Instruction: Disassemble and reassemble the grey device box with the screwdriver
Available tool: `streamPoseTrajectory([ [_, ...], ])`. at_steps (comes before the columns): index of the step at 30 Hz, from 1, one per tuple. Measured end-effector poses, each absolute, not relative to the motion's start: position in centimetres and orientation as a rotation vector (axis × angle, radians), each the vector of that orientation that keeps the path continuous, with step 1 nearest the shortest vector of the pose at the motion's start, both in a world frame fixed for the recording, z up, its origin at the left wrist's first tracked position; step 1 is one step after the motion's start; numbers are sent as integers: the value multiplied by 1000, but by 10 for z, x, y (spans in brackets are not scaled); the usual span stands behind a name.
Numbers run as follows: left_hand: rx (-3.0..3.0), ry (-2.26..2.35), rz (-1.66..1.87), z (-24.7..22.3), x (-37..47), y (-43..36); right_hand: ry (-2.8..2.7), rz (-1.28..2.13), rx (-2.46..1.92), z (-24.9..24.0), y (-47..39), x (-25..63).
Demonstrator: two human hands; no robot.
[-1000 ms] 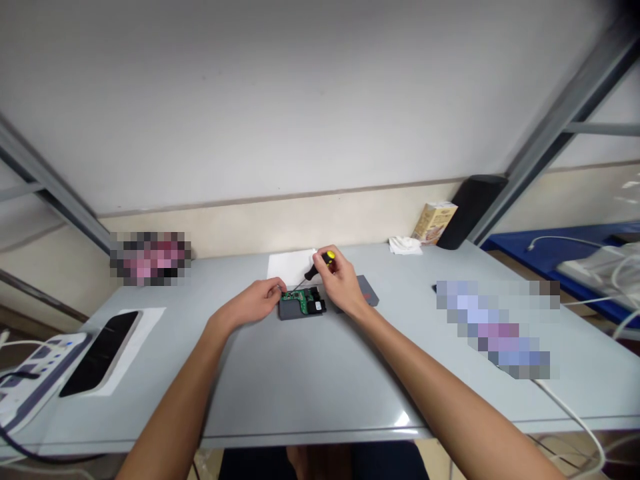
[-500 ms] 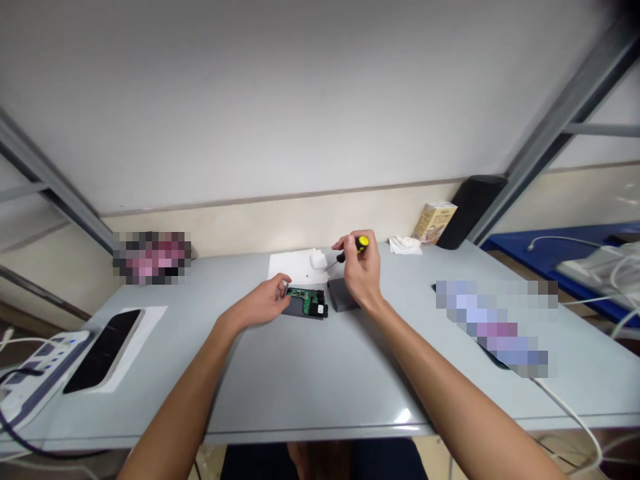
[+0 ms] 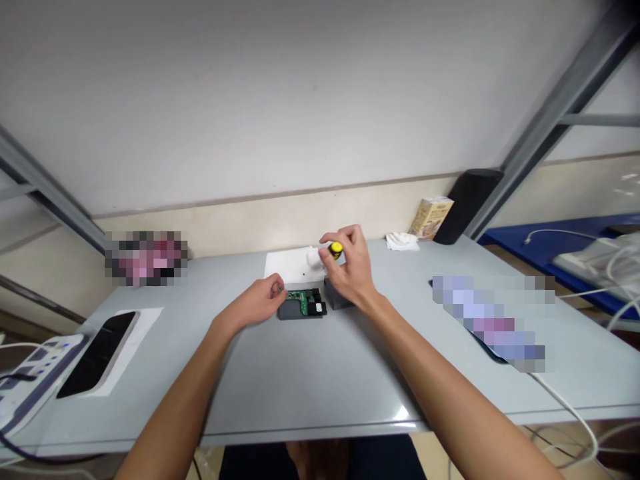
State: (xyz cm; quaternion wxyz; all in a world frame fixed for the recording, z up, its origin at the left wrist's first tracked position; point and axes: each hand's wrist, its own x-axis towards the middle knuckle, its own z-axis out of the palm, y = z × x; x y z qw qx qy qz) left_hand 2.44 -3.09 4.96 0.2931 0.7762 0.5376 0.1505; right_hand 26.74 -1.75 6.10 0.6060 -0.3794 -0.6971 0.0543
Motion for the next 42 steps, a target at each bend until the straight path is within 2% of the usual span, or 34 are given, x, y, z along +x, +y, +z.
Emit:
streamPoseTrajectory([
  [8, 2165, 1446, 476, 44, 30, -30, -1361, 605, -952, 52, -6, 268],
  [14, 2239, 1501, 462, 48, 31, -31, -1440, 659, -959, 35, 2, 264],
  [26, 2316, 1669, 648, 47, 36, -30, -1391, 694, -1003, 38, 1, 264],
  [35, 2267, 1665, 640, 43, 36, -28, -1181, 984, -879, 40, 1, 258],
  [42, 2298, 1555, 639, 46, 36, -29, -1120, 1043, -861, 42, 0, 255],
])
